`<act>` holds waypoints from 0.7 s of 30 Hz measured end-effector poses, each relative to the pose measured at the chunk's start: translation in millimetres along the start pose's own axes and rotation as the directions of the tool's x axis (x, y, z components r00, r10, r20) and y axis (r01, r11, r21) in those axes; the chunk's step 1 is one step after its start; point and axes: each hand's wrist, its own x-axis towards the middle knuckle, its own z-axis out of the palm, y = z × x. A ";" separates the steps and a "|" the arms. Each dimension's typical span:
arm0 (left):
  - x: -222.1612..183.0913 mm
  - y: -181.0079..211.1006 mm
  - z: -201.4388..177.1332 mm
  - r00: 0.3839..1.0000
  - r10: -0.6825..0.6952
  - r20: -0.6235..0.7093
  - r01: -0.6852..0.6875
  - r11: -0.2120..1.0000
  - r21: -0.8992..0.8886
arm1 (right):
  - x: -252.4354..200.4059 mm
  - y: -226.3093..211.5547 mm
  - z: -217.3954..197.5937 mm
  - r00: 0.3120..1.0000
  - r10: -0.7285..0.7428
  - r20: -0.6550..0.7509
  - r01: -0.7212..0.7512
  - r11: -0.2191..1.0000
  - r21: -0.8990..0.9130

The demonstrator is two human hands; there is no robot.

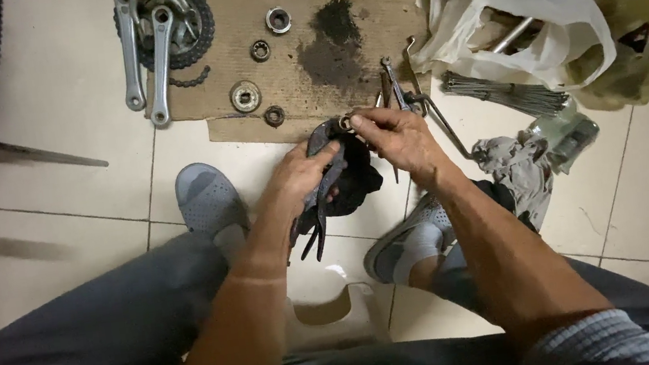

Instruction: Disassembling a bicycle axle assembly using locking pliers and a wrench to remove ball bearings.

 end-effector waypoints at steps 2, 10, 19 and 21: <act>1.4 -1.6 0.4 1.000 -0.002 0.001 0.002 1.000 0.001 | -0.9 -1.8 -0.3 1.000 0.010 -0.012 -0.010 1.000 0.016; -13.2 8.8 -0.9 0.999 -0.032 -0.024 0.033 0.999 0.029 | 3.3 -1.4 -3.2 1.000 0.031 -0.001 -0.031 0.999 0.037; -15.8 8.9 1.8 0.997 -0.010 -0.074 0.018 0.993 0.115 | 16.1 -25.4 -21.2 0.987 0.071 0.141 -0.013 0.927 -0.375; -25.0 11.7 1.0 0.998 0.031 -0.056 -0.009 0.932 0.361 | 32.6 -12.5 -27.9 0.966 0.106 0.236 -0.022 0.943 -0.331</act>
